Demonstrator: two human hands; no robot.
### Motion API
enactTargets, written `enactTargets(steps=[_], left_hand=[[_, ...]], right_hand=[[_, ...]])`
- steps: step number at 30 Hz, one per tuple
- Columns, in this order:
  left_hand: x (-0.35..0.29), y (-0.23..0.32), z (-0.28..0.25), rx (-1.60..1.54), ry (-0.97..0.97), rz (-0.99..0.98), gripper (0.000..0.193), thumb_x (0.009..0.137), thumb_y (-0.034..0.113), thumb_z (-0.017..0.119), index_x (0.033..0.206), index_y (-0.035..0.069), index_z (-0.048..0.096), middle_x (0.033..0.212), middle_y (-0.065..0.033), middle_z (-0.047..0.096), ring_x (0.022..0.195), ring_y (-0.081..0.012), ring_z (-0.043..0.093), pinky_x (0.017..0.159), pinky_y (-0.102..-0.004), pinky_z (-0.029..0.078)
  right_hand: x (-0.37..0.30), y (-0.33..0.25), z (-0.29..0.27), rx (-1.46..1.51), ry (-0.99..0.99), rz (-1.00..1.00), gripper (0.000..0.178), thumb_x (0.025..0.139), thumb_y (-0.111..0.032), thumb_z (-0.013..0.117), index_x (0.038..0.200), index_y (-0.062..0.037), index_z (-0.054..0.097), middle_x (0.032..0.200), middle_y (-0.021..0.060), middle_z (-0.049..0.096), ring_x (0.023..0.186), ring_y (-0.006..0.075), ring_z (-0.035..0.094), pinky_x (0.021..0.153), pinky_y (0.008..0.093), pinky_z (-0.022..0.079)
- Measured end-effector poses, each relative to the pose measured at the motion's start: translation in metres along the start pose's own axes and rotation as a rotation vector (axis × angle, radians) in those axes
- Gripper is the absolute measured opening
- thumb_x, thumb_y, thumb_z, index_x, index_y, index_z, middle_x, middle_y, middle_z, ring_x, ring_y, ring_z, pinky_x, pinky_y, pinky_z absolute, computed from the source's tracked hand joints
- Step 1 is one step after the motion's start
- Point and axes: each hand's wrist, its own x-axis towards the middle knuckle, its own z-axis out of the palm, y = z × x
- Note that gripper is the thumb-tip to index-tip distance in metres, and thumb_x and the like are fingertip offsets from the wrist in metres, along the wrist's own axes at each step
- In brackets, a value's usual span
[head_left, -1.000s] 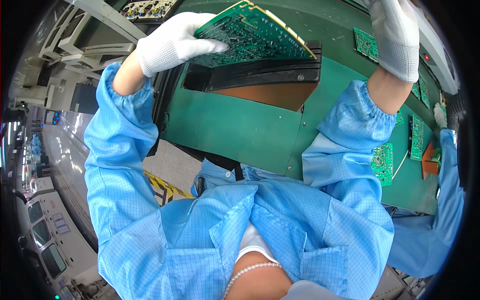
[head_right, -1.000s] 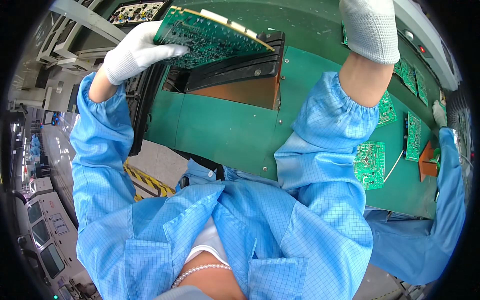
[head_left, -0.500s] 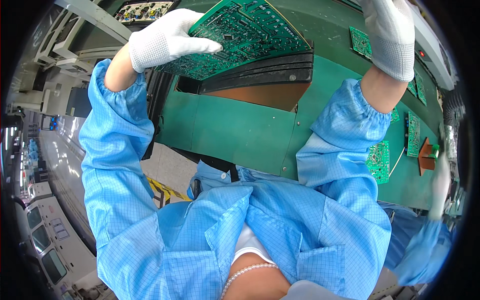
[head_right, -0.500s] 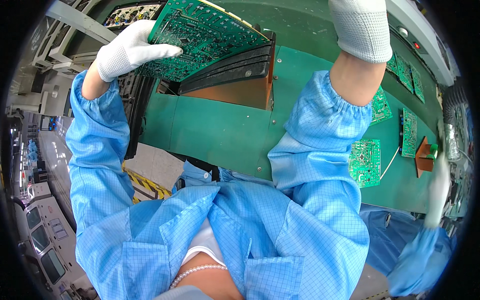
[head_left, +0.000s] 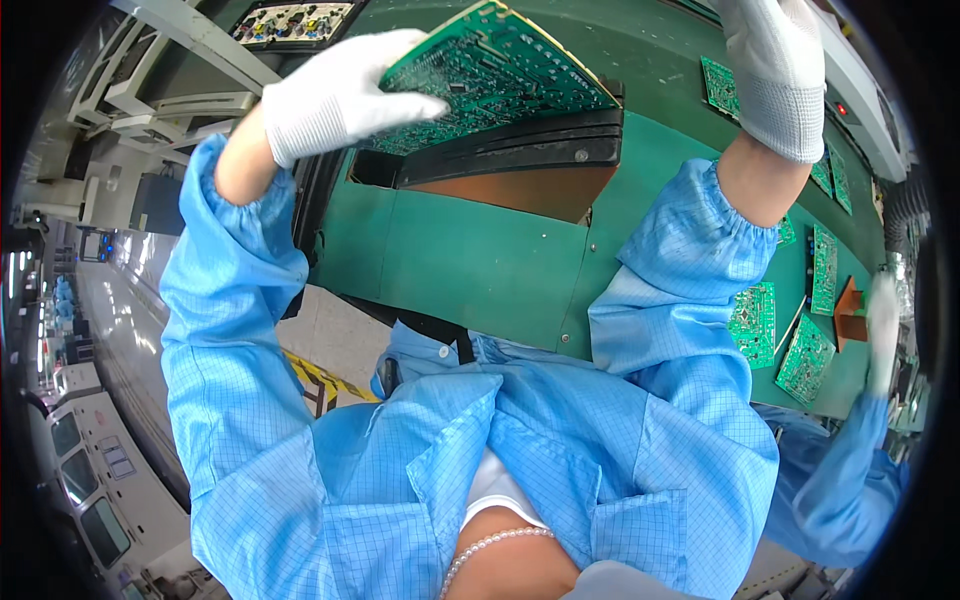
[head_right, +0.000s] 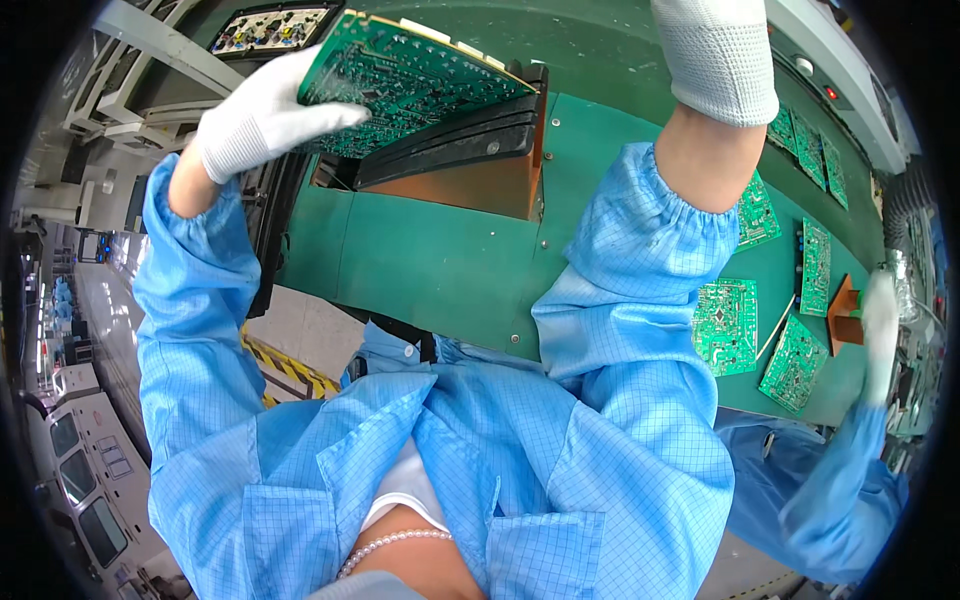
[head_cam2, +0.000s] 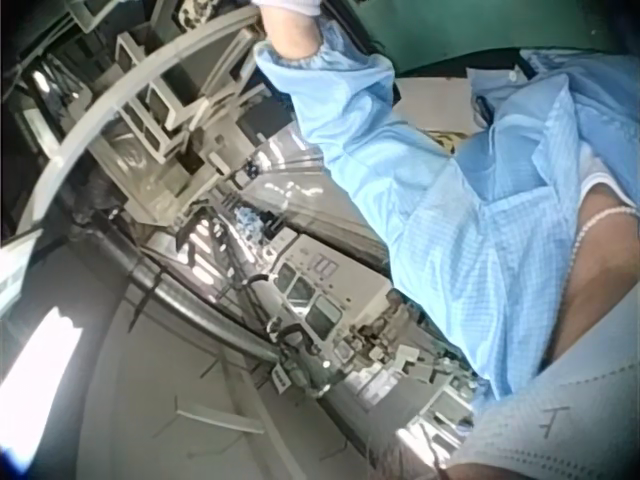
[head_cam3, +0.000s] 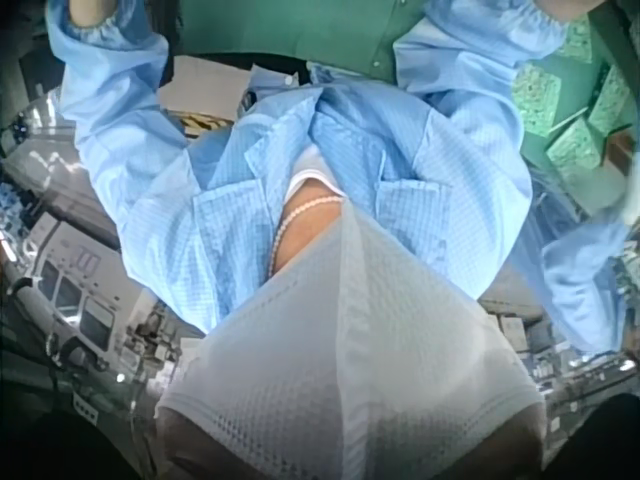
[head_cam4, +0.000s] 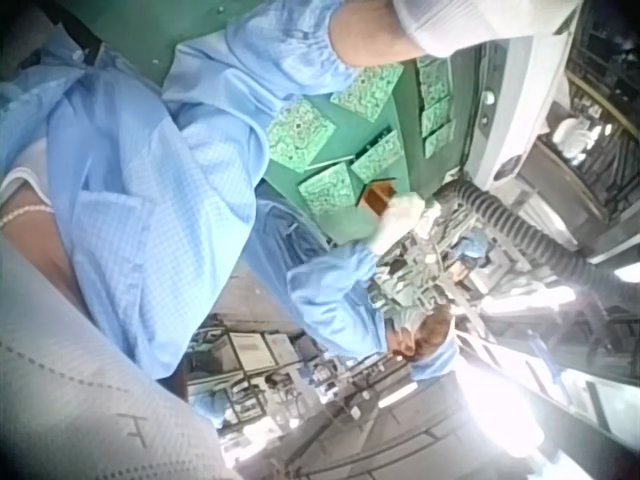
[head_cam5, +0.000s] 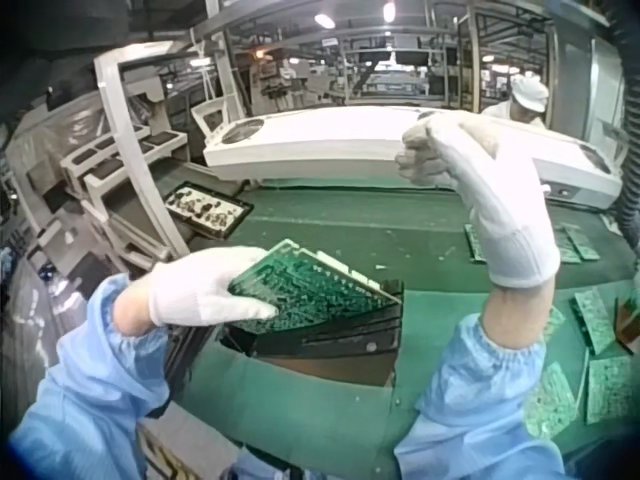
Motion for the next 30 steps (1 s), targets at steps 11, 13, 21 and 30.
enactTargets(steps=[11, 13, 21, 30], left_hand=[[-0.059, 0.075, 0.093, 0.437, 0.307, -0.149, 0.056, 0.077, 0.002, 0.064, 0.131, 0.015, 0.061, 0.127, -0.0172, 0.063, 0.096, -0.0323, 0.069, 0.076, -0.0351, 0.057], [-0.071, 0.074, 0.093, 0.403, 0.384, -0.088, 0.054, 0.077, -0.001, 0.063, 0.129, 0.014, 0.063, 0.127, -0.0183, 0.063, 0.097, -0.0322, 0.069, 0.076, -0.0332, 0.058], [-0.103, 0.092, 0.030, -0.259, 1.054, -0.573, 0.020, 0.089, 0.002, 0.071, 0.107, -0.006, 0.073, 0.102, -0.0113, 0.074, 0.089, -0.0168, 0.067, 0.085, -0.0293, 0.052], [-0.117, 0.026, 0.005, -1.872, 0.967, 0.146, 0.031, 0.102, 0.014, 0.057, 0.130, 0.000, 0.059, 0.136, -0.0144, 0.059, 0.122, -0.0253, 0.057, 0.112, -0.0429, 0.041]], right_hand=[[0.000, 0.007, 0.005, 0.014, -0.018, -0.033, 0.034, 0.102, -0.027, 0.054, 0.106, 0.0048, 0.065, 0.095, 0.0115, 0.069, 0.089, 0.0181, 0.066, 0.083, 0.0289, 0.052], [-0.001, 0.008, 0.010, 0.032, -0.019, -0.006, 0.033, 0.102, -0.026, 0.054, 0.106, 0.0046, 0.065, 0.095, 0.0116, 0.069, 0.089, 0.0181, 0.067, 0.084, 0.0292, 0.052], [-0.008, 0.002, 0.068, -1.738, 0.125, -0.045, 0.031, 0.095, -0.027, 0.063, 0.096, 0.0028, 0.070, 0.095, 0.0108, 0.071, 0.088, 0.0187, 0.067, 0.081, 0.0294, 0.051], [0.003, 0.094, 0.083, -1.783, -0.268, 0.127, 0.064, 0.086, -0.053, 0.070, 0.118, 0.0012, 0.065, 0.107, 0.0222, 0.069, 0.100, 0.0370, 0.068, 0.089, 0.0399, 0.054]])
